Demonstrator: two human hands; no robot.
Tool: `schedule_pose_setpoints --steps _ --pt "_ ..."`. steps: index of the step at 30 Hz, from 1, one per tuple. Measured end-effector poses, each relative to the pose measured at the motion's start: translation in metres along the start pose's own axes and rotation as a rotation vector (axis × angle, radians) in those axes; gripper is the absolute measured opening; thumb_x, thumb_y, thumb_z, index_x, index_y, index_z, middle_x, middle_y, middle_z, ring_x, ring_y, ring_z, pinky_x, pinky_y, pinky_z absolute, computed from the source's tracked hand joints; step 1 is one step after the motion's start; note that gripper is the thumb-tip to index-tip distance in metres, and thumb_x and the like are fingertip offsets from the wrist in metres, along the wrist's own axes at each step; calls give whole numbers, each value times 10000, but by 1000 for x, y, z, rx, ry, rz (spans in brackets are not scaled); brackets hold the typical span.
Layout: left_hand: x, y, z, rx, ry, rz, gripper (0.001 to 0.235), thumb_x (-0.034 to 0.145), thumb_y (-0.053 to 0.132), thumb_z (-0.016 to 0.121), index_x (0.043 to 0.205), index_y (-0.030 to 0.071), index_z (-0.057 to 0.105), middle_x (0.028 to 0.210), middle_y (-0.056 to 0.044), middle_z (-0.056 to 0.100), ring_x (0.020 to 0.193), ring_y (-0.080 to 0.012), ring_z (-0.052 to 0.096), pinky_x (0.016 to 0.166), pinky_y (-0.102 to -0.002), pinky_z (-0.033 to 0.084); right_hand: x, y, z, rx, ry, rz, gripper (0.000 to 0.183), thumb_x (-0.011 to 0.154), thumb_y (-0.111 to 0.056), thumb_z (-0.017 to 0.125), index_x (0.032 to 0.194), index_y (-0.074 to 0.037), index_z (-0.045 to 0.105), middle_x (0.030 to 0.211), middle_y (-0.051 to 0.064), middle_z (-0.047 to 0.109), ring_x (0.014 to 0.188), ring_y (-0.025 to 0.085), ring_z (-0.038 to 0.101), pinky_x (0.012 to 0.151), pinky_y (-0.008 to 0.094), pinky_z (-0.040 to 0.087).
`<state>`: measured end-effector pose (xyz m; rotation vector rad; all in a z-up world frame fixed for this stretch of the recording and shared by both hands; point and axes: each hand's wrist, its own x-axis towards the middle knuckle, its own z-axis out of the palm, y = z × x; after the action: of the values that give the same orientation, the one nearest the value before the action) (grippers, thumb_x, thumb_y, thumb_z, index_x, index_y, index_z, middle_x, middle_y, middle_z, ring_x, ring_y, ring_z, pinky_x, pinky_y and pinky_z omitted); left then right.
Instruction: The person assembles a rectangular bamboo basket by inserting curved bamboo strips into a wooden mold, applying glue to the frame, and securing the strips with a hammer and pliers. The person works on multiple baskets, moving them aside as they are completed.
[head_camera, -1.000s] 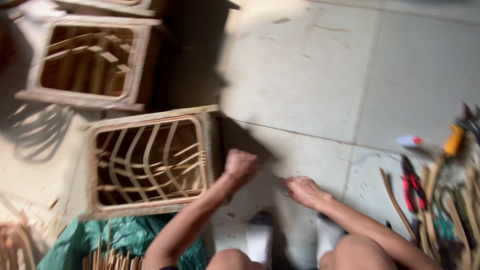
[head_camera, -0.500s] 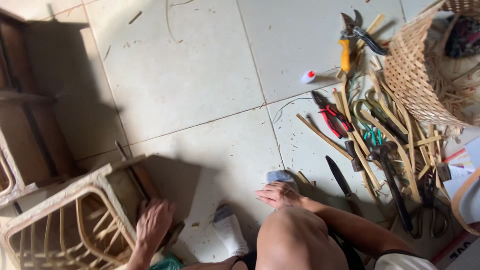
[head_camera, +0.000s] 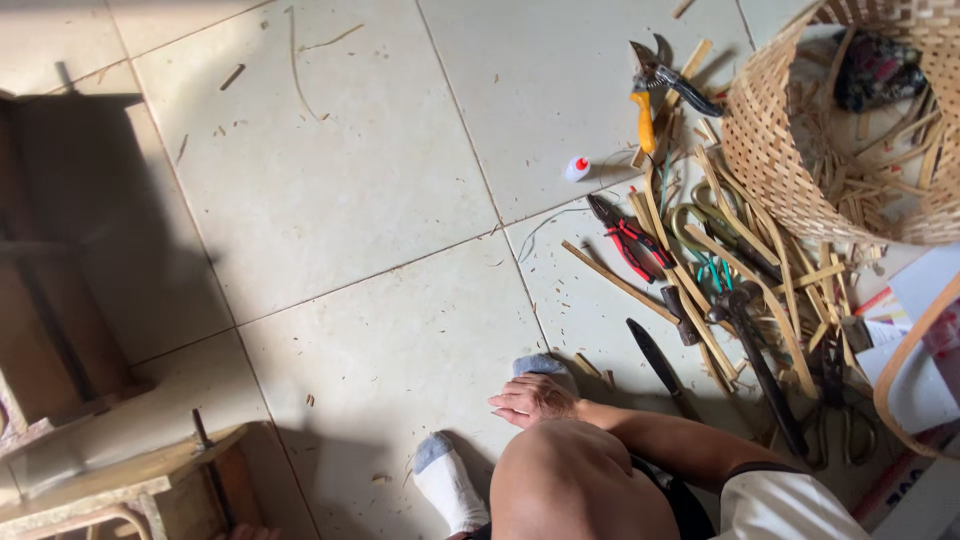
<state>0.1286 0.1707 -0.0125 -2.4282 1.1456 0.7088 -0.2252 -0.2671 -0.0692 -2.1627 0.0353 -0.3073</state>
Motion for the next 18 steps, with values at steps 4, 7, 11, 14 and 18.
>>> schedule_pose_setpoints --steps 4,7,11,14,18 --pt "-9 -16 -17 -66 137 -28 155 818 380 718 778 235 756 719 5 700 897 -162 699 962 -440 440 2 -5 -1 -19 -22 31 191 884 -89 744 1071 -50 737 927 81 708 818 281 674 758 408 544" --pt "-8 -9 -41 -68 33 -126 161 857 367 727 789 226 764 755 23 714 922 -144 720 983 -408 470 6 -7 -3 -41 -4 50 160 886 -80 741 1044 -54 739 891 76 701 805 277 672 755 406 545" --pt "-19 51 -71 -248 94 -277 145 922 347 711 948 221 778 933 9 764 984 -162 720 940 -309 538 11 -14 -8 -39 38 24 112 884 -103 761 991 -75 742 865 74 708 798 273 683 720 390 543" --pt "-15 147 -57 -663 709 21 397 740 84 834 1117 144 724 1087 -42 733 1114 -253 665 1006 -378 491 17 -22 -12 -53 56 15 133 857 -94 760 988 -76 744 848 69 715 787 262 690 710 378 544" --pt "-12 251 -25 -732 487 352 699 806 314 824 1415 83 568 1471 -165 535 1384 -374 456 1146 -529 324 26 -37 -17 -115 55 45 145 830 -113 755 975 -103 751 865 60 726 798 263 687 727 371 545"
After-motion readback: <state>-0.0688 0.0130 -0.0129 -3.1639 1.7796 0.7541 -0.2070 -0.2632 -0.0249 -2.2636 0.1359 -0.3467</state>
